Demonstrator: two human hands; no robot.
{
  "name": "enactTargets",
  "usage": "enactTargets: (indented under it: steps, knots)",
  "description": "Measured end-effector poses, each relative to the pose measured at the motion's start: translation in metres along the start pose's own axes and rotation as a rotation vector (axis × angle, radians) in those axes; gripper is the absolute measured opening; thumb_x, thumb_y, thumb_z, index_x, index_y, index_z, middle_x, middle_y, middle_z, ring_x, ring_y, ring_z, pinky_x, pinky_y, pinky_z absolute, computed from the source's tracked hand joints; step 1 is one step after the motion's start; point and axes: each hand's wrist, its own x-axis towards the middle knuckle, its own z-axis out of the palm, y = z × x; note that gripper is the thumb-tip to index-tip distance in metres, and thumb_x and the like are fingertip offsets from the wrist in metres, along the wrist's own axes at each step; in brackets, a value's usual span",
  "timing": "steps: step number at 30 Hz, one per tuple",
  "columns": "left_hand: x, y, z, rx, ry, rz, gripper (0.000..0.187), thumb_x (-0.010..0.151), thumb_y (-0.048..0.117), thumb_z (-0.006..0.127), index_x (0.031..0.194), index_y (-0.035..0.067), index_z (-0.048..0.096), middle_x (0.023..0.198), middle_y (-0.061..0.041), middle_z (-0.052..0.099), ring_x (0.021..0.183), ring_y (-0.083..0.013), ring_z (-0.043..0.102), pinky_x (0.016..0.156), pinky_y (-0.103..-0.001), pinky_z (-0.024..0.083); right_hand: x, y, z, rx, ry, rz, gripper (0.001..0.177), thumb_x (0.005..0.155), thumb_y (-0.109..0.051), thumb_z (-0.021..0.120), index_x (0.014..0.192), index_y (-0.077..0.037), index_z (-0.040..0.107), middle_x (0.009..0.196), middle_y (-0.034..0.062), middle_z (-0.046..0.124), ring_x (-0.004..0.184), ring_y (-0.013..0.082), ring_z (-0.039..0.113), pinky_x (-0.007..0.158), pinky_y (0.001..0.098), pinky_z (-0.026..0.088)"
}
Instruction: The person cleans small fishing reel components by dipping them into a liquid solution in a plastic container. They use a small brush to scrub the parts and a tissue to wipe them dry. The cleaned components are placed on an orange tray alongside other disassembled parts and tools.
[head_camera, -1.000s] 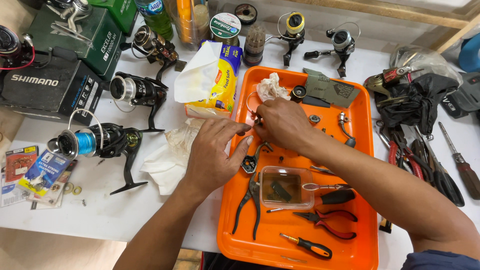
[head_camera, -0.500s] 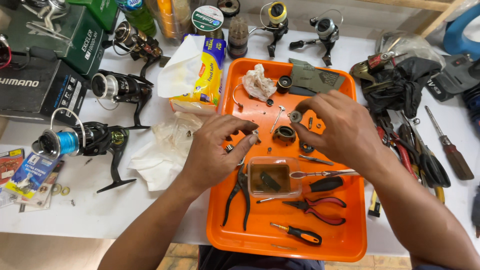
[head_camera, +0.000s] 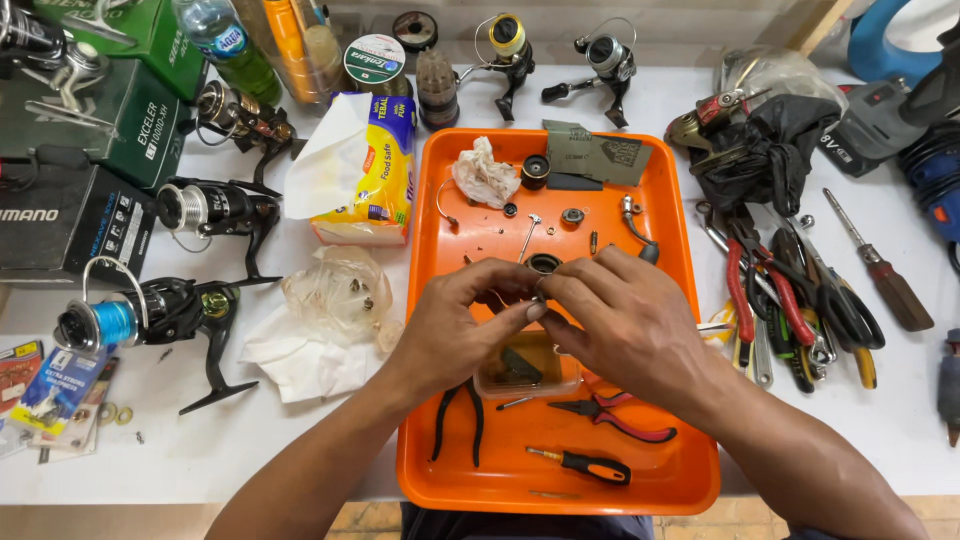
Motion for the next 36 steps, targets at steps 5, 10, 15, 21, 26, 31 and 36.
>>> enactTargets:
  steps: [5, 10, 15, 21, 26, 31, 36]
  knots:
    - [-0.007, 0.0, -0.003, -0.038, -0.004, 0.016, 0.028, 0.079, 0.017, 0.08, 0.106, 0.012, 0.073, 0.087, -0.007, 0.074, 0.083, -0.0158, 0.067, 0.073, -0.027, 0.058, 0.002, -0.004, -0.003, 0.12, 0.02, -0.023, 0.018, 0.082, -0.013, 0.076, 0.093, -0.004, 0.066, 0.084, 0.012, 0.063, 0.063, 0.0289, 0.057, 0.058, 0.0354, 0.05]
    - [-0.01, 0.008, -0.008, -0.026, 0.01, 0.092, 0.029, 0.079, 0.016, 0.081, 0.106, 0.012, 0.073, 0.088, -0.005, 0.073, 0.085, -0.0155, 0.067, 0.077, -0.027, 0.057, 0.004, -0.002, -0.016, 0.362, -0.031, 0.061, 0.021, 0.079, -0.007, 0.075, 0.096, 0.0, 0.065, 0.083, 0.0142, 0.064, 0.067, 0.033, 0.061, 0.058, 0.0393, 0.052]
    - [-0.011, 0.011, -0.008, -0.021, 0.014, 0.189, 0.028, 0.079, 0.015, 0.081, 0.106, 0.012, 0.074, 0.089, -0.005, 0.072, 0.087, -0.0166, 0.066, 0.08, -0.028, 0.056, 0.0, 0.001, -0.012, 0.379, -0.01, 0.091, 0.015, 0.08, -0.002, 0.074, 0.094, -0.001, 0.067, 0.083, 0.0125, 0.066, 0.066, 0.0308, 0.062, 0.059, 0.0376, 0.053]
    - [-0.011, 0.011, -0.008, 0.017, 0.0, 0.235, 0.025, 0.08, 0.013, 0.079, 0.104, 0.01, 0.073, 0.089, -0.006, 0.072, 0.084, -0.0187, 0.067, 0.078, -0.03, 0.057, 0.0, 0.005, -0.011, 0.376, -0.026, 0.035, 0.01, 0.081, -0.003, 0.072, 0.091, -0.002, 0.069, 0.08, 0.0114, 0.066, 0.063, 0.0293, 0.061, 0.055, 0.0362, 0.052]
    - [-0.011, 0.007, -0.006, 0.036, -0.015, 0.268, 0.024, 0.079, 0.012, 0.078, 0.103, 0.01, 0.072, 0.091, -0.006, 0.073, 0.083, -0.0198, 0.068, 0.077, -0.031, 0.057, 0.001, 0.006, -0.009, 0.365, -0.037, 0.001, 0.009, 0.08, -0.004, 0.072, 0.088, -0.003, 0.068, 0.077, 0.0114, 0.063, 0.061, 0.0299, 0.059, 0.053, 0.0367, 0.051]
    - [-0.012, 0.0, -0.004, 0.021, -0.035, 0.265, 0.024, 0.08, 0.011, 0.078, 0.102, 0.01, 0.071, 0.092, -0.005, 0.072, 0.08, -0.0187, 0.07, 0.074, -0.031, 0.059, -0.002, 0.005, -0.007, 0.357, -0.052, -0.007, 0.006, 0.081, -0.006, 0.07, 0.086, -0.004, 0.066, 0.074, 0.0108, 0.061, 0.061, 0.0304, 0.058, 0.053, 0.0371, 0.05]
    - [-0.009, 0.002, -0.005, -0.102, -0.072, 0.238, 0.022, 0.08, 0.006, 0.076, 0.101, 0.003, 0.069, 0.094, -0.013, 0.072, 0.082, -0.0236, 0.073, 0.075, -0.035, 0.06, -0.005, 0.006, -0.007, 0.379, -0.073, 0.04, 0.008, 0.086, -0.013, 0.066, 0.084, -0.005, 0.065, 0.072, 0.0088, 0.059, 0.06, 0.0293, 0.058, 0.052, 0.0367, 0.049]
